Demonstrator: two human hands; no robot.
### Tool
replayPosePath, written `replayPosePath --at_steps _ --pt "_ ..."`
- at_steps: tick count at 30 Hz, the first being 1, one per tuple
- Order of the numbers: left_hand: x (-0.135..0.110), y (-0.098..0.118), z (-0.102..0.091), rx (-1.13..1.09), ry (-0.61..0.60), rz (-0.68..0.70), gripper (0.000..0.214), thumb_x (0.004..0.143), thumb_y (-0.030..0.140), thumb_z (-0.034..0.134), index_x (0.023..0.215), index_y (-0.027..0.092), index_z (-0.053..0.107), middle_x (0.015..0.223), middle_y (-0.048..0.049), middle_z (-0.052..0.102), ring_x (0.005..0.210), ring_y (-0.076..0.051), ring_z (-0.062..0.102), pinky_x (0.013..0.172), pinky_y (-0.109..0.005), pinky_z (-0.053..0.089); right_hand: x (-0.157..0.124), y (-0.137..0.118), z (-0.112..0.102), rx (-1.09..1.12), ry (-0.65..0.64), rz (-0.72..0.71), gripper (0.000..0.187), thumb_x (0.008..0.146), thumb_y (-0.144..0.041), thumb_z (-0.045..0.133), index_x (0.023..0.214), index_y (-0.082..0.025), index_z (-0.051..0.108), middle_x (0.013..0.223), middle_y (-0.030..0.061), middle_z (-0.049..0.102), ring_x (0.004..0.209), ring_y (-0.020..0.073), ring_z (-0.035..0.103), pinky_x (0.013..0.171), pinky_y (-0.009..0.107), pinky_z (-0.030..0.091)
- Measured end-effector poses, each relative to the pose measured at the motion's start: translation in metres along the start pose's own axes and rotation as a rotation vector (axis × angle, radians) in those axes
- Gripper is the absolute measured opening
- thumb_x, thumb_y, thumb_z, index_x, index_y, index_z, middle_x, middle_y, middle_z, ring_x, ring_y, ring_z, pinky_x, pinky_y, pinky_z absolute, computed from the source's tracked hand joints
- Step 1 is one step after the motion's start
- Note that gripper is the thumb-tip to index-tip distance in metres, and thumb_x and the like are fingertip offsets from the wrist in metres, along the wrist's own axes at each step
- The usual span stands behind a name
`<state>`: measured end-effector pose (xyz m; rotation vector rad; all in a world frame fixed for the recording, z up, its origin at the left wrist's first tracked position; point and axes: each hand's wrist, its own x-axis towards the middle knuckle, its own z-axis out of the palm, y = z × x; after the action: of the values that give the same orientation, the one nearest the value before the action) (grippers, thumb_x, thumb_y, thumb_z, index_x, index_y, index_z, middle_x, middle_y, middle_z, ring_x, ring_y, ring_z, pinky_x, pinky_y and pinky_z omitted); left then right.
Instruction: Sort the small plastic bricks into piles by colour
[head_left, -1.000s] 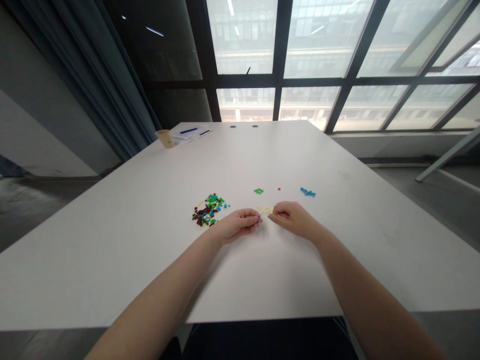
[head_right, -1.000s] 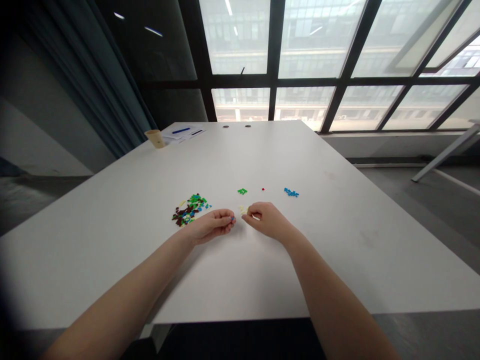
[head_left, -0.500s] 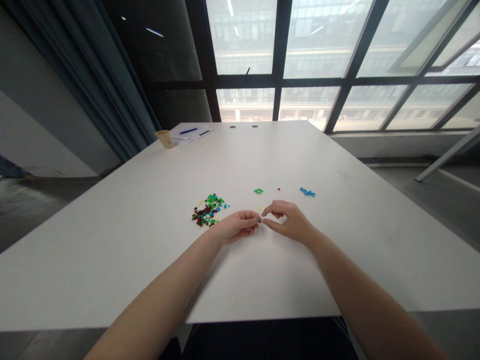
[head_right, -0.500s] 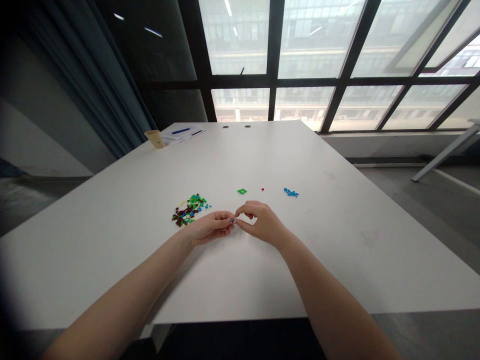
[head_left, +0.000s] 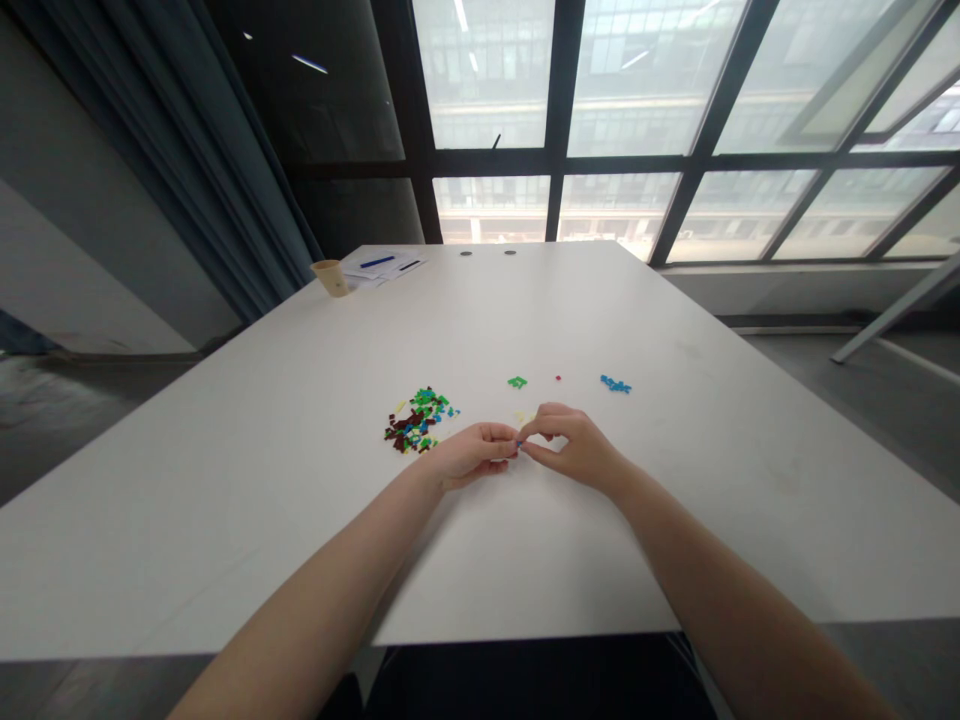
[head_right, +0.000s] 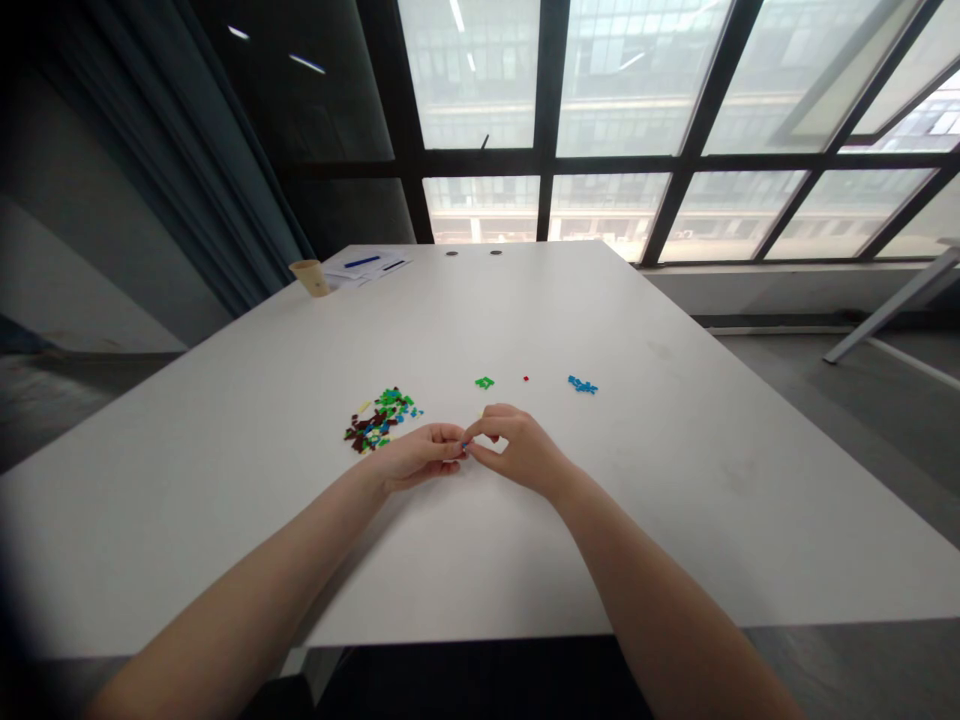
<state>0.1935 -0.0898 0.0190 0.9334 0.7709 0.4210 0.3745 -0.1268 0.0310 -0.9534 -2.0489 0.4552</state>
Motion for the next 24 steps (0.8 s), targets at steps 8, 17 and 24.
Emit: replayPosePath --at_steps 8,17,24 --pt "-0.001 0.001 0.002 0.051 0.031 0.027 0.030 0.049 0.031 0.080 0.067 0.013 0.065 0.064 0.0006 0.054 0.060 -0.006 0.046 0.059 -0.020 0.034 0.002 -0.001 0.000 0.045 -0.018 0.052 0.008 0.073 -0.017 0.059 0.076 -0.018 0.066 0.059 -0.0033 0.042 0.056 0.0084 0.040 0.054 0.021 0.033" --pt "0.000 0.000 0.002 0.067 0.031 0.043 0.032 0.049 0.035 0.079 0.066 0.013 0.064 0.064 -0.0002 0.053 0.062 -0.007 0.046 0.060 -0.021 0.034 0.002 0.001 0.001 0.054 -0.003 0.060 0.008 0.074 -0.021 0.060 0.074 -0.017 0.066 0.055 -0.0037 0.042 0.053 0.0079 0.038 0.052 0.021 0.033" --pt "-0.003 0.003 0.005 0.081 0.044 0.035 0.031 0.055 0.039 0.075 0.068 0.013 0.065 0.070 -0.0016 0.056 0.065 -0.008 0.047 0.062 -0.021 0.034 0.000 -0.004 -0.012 -0.080 0.169 -0.079 0.011 0.078 -0.024 0.058 0.073 -0.019 0.067 0.057 -0.0006 0.049 0.058 0.0109 0.045 0.058 0.025 0.038"
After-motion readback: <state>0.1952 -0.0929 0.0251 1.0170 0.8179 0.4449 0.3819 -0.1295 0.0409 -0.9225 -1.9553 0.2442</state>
